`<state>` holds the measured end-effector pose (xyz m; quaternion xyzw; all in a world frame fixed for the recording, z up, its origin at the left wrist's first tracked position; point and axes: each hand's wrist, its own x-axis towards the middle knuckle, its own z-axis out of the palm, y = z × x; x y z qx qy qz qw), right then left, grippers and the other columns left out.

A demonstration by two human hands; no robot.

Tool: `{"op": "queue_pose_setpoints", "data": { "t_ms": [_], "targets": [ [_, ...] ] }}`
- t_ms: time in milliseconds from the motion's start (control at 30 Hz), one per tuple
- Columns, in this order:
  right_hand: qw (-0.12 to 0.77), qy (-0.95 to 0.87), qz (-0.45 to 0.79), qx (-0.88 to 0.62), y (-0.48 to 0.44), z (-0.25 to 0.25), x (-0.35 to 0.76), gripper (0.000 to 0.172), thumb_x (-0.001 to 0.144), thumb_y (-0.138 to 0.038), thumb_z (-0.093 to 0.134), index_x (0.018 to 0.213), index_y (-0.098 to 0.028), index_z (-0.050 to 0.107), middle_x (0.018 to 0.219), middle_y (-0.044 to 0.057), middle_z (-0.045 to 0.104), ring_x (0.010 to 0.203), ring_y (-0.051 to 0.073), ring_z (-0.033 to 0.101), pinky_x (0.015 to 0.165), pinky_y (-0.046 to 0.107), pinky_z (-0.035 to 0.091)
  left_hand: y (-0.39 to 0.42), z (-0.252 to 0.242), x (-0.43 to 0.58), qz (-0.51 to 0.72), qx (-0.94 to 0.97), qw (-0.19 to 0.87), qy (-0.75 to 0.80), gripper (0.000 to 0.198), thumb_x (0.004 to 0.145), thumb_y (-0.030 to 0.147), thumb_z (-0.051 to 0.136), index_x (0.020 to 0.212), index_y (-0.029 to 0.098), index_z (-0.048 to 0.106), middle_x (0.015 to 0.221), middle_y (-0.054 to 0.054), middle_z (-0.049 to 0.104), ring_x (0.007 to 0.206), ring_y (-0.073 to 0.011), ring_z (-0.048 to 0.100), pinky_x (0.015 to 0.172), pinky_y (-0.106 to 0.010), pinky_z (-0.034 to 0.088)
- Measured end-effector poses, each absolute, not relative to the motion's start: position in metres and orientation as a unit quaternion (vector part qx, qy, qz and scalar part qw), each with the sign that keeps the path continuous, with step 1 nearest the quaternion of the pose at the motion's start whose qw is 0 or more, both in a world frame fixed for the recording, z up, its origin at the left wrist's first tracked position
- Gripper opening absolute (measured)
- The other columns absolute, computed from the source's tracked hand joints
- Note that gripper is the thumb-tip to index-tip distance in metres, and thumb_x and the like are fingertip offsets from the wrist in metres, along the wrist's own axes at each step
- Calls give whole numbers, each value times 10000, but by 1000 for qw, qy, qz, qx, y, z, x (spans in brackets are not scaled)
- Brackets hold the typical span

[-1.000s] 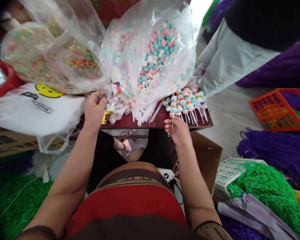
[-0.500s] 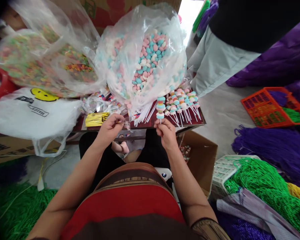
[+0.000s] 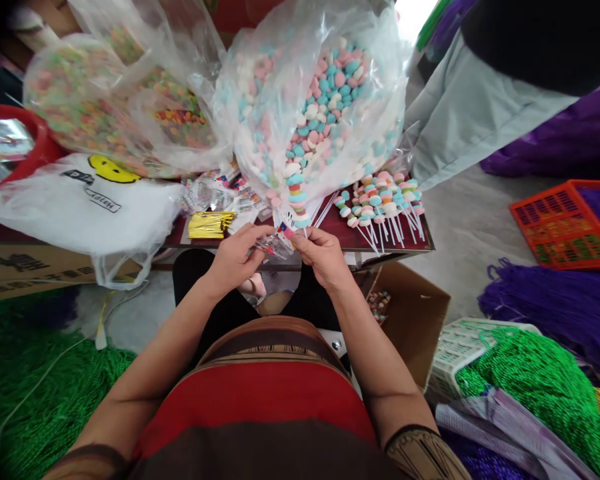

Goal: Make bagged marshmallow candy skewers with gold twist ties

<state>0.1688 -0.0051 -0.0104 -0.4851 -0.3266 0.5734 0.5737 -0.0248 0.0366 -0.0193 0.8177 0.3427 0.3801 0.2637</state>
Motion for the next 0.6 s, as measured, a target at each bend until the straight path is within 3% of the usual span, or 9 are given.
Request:
{"op": "queue_pose_setpoints", "data": {
  "t_ms": [100, 200, 333, 500, 600],
  "targets": [
    [600, -316, 544, -494, -5, -12, 169, 390, 586, -424, 905, 698, -201, 605, 547, -86, 458, 446, 27, 254, 444, 229, 154, 38, -20, -28, 419, 671, 460, 403, 321, 861, 229, 592, 1168, 197, 678, 878, -13, 670, 759, -122, 621, 741, -253, 517],
    [596, -322, 542, -497, -5, -10, 168, 350, 600, -374, 884, 754, -208, 618, 557, -94, 441, 452, 29, 246, 442, 226, 153, 39, -22, -32, 415, 535, 587, 443, 239, 850, 404, 687, 968, 198, 710, 754, 1, 640, 640, -110, 571, 628, -241, 493],
    [573, -329, 570, -490, -2, -6, 163, 359, 605, -402, 883, 744, -205, 617, 534, -101, 392, 453, 30, 230, 443, 229, 132, 38, -21, -36, 402, 538, 585, 455, 263, 797, 445, 771, 815, 198, 681, 687, 20, 592, 619, -97, 535, 582, -215, 464],
    [575, -325, 549, -513, 2, -7, 158, 428, 615, -471, 891, 681, -203, 564, 549, -91, 397, 454, 24, 203, 431, 235, 129, 38, -20, -33, 429, 522, 626, 389, 369, 782, 520, 785, 822, 200, 605, 758, 25, 610, 691, -92, 585, 679, -221, 524],
    [576, -322, 556, -506, 1, -11, 160, 406, 647, -425, 877, 714, -216, 535, 553, -99, 399, 437, 23, 217, 426, 231, 133, 39, -21, -30, 474, 479, 634, 379, 422, 782, 563, 774, 831, 217, 538, 724, 47, 571, 635, -89, 570, 655, -237, 536]
  ]
}}
